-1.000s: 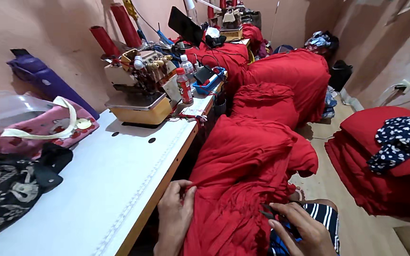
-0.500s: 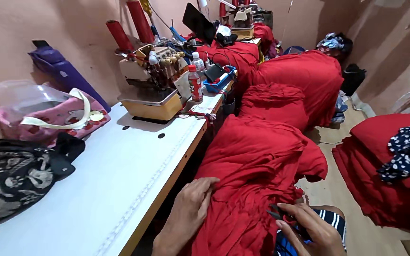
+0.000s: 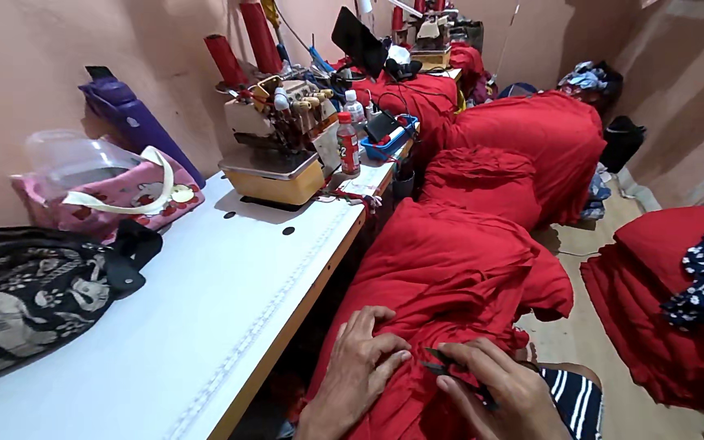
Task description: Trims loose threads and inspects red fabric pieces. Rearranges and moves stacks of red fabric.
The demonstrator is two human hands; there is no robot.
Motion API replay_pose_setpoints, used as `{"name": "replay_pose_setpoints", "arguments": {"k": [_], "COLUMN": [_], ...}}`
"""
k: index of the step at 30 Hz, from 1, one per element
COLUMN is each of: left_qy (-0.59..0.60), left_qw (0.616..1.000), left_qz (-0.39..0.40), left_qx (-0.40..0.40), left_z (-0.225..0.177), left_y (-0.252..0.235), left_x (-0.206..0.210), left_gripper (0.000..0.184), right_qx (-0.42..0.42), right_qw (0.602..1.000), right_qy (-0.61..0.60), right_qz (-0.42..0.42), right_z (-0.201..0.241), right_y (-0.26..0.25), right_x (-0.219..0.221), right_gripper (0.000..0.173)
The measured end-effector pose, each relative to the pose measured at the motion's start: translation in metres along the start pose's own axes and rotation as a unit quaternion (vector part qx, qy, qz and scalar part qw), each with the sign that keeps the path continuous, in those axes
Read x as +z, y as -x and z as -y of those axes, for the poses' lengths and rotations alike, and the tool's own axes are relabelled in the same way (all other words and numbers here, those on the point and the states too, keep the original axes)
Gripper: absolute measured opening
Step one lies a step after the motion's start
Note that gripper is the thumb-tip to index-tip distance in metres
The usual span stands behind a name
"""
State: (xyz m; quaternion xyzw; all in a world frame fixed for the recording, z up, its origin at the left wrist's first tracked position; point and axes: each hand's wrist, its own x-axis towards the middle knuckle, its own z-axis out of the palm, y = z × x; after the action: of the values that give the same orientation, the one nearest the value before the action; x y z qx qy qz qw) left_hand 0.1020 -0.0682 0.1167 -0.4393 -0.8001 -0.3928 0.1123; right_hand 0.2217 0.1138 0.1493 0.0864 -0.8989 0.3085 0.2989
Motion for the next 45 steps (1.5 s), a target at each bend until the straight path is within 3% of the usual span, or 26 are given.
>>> {"name": "replay_pose_setpoints", "arguments": {"k": [3, 8, 12, 18, 20, 28, 35, 41, 45], "left_qy": [0.064, 0.135, 0.149, 0.055, 0.031, -0.048, -0.068, -0.08, -0.083], "left_qw": [0.996, 0.986, 0.98, 0.997, 0.997, 0.987, 0.97, 0.967, 0.968], "left_qz": [-0.055, -0.102, -0.127, -0.021, -0.023, -0.136, -0.222, -0.228, -0.222], "left_qx": [0.017, 0.003, -0.026, 0.052, 0.072, 0.07, 0.071, 0.08, 0.083], "left_z": [0.004, 0.006, 0.003, -0.001, -0.002, -0.015, -0.02, -0.024, -0.024], "left_y": [0.005, 0.012, 0.009, 0.011, 0.011, 0.022, 0.023, 0.026, 0.029], "left_x": [0.004, 0.011, 0.012, 0.003, 0.005, 0.003, 0.009, 0.009, 0.011], "left_gripper": [0.019, 0.024, 0.021, 0.035, 0.022, 0.031, 0.031, 0.028, 0.029], "right_qx": [-0.009, 0.089, 0.123, 0.136, 0.134, 0.098, 0.015, -0.071, -0.095], "right_qw": [0.999, 0.98, 0.97, 0.967, 0.968, 0.985, 0.999, 0.995, 0.992], "right_qy": [-0.052, -0.177, -0.208, -0.215, -0.211, -0.138, -0.035, 0.071, 0.079], "right_qz": [-0.01, 0.018, 0.024, 0.024, 0.023, 0.013, 0.006, -0.01, -0.022], "right_z": [-0.014, -0.032, -0.033, -0.034, -0.034, -0.018, -0.001, 0.009, 0.004], "right_y": [-0.009, 0.0, 0.006, 0.012, 0.014, 0.018, 0.014, 0.001, 0.003], "right_x": [0.019, 0.03, 0.027, 0.028, 0.028, 0.014, 0.014, 0.024, 0.031], "right_gripper": [0.027, 0.026, 0.025, 0.025, 0.025, 0.024, 0.021, 0.017, 0.013]}}
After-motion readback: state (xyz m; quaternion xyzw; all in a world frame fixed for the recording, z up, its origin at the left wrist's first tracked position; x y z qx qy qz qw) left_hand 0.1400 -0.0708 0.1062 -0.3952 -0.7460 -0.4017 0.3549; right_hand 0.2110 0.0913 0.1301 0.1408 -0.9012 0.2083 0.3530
